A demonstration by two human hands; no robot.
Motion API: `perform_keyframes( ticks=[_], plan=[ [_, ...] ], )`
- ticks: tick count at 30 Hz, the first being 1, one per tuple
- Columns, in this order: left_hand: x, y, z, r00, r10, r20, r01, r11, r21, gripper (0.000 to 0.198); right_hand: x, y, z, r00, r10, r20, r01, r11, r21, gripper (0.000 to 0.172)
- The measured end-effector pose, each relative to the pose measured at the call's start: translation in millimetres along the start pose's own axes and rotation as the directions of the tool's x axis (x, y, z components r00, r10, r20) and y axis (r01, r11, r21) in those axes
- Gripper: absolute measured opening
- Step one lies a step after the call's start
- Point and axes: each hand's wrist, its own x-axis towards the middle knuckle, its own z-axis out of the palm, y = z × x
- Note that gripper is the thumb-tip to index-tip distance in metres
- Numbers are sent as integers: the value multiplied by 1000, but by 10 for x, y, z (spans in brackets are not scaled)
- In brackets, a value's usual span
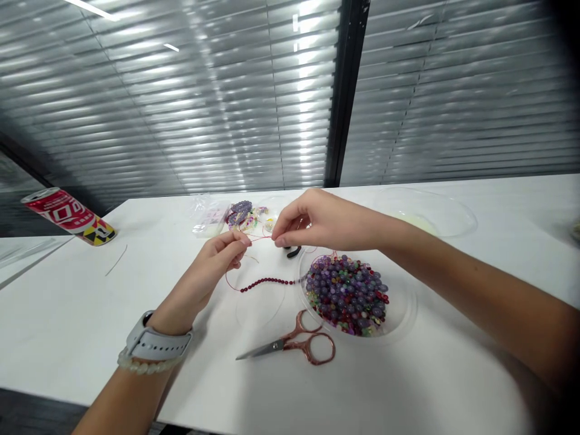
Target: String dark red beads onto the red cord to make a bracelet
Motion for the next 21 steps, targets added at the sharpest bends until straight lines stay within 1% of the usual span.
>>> perform_keyframes(
  ticks=[4,6,8,13,16,19,21],
  plan=[
    [-37,34,27,993,-20,114,15,999,43,16,6,-14,18,1000,-6,6,7,1000,-29,14],
    [-45,42,33,989,-22,148,14,998,53,18,9,-20,46,1000,-4,11,4,999,-48,14],
    [-43,45,34,988,-11,154,4,999,45,20,5,-23,66,1000,-8,7,8,998,-54,14],
    [-38,50,32,993,41,107,-43,999,11,19,-34,-29,102,999,-29,31,29,999,-21,15],
    [-54,54,39,984,92,152,-96,995,21,19,-41,-35,156,999,-33,18,34,998,-50,16],
    [-69,61,51,966,131,221,-144,989,42,20,-20,-33,207,994,7,112,-1,998,-56,16],
    [-72,63,58,968,140,207,-152,988,43,19,-3,-30,219,988,47,146,-41,998,-42,17]
  ],
)
